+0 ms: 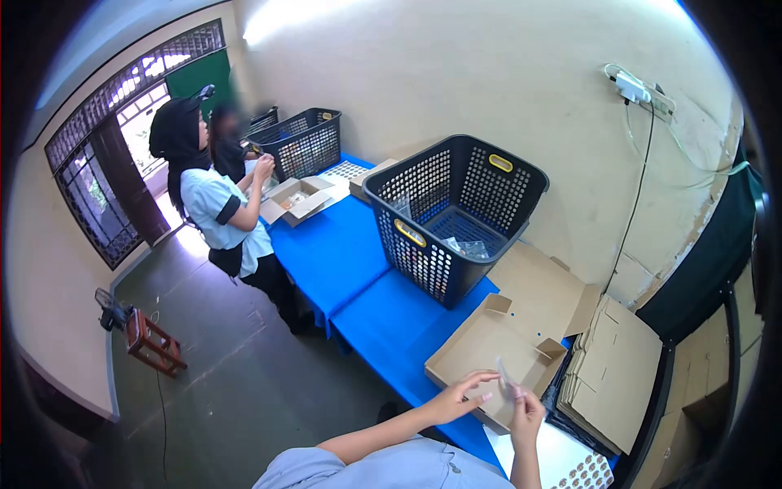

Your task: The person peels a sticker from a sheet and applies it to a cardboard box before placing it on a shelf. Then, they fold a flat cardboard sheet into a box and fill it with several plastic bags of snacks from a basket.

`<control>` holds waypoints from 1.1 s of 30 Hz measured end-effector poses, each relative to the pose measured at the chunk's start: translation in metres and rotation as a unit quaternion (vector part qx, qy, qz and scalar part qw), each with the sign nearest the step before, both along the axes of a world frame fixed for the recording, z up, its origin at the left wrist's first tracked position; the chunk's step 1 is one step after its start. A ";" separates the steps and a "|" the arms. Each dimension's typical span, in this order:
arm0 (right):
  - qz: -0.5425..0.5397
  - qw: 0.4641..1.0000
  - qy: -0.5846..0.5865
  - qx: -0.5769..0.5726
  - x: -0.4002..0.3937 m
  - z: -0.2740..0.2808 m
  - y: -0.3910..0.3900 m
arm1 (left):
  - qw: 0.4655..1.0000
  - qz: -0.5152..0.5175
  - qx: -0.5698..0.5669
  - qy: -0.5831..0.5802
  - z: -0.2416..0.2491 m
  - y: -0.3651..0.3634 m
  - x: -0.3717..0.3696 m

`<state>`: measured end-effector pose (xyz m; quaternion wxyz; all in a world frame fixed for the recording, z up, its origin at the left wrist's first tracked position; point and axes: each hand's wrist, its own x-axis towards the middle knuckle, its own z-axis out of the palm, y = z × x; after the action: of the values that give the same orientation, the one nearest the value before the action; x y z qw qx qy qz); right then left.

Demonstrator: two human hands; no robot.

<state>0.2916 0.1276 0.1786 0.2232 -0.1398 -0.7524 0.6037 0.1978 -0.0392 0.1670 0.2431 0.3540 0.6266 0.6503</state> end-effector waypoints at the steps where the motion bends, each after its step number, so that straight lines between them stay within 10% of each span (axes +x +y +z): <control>1: -0.006 1.000 0.001 0.001 -0.007 0.005 -0.014 | 1.000 -0.006 0.015 0.025 0.006 0.002 0.001; 9: 0.017 0.987 0.007 0.160 -0.085 0.008 -0.065 | 0.996 0.055 0.057 -0.040 -0.004 -0.024 -0.069; 11: -0.133 0.975 0.038 0.175 -0.110 0.007 -0.081 | 0.992 0.085 0.073 -0.054 -0.010 -0.034 -0.090; 13: -0.214 0.971 0.088 0.062 -0.136 0.009 -0.098 | 0.990 0.085 0.069 -0.086 -0.010 -0.047 -0.108; 15: -0.034 0.985 0.011 -0.167 -0.150 -0.011 -0.091 | 0.993 0.086 0.059 -0.061 -0.010 -0.061 -0.125; 23: -0.124 0.895 0.137 -0.405 -0.174 -0.025 -0.124 | 0.972 -0.054 0.097 -0.206 -0.018 -0.082 -0.173; 25: -0.132 0.901 0.125 -0.394 -0.176 -0.026 -0.126 | 0.976 -0.111 -0.061 -0.175 -0.034 -0.085 -0.182; 33: -0.040 0.962 0.003 -0.271 -0.176 -0.033 -0.134 | 0.974 -0.113 -0.014 -0.194 -0.041 -0.079 -0.197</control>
<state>0.1151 -0.0063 0.1451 0.2029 -0.2232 -0.5543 0.7758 0.0004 -0.1180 0.1256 0.4368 0.2859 0.5328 0.6660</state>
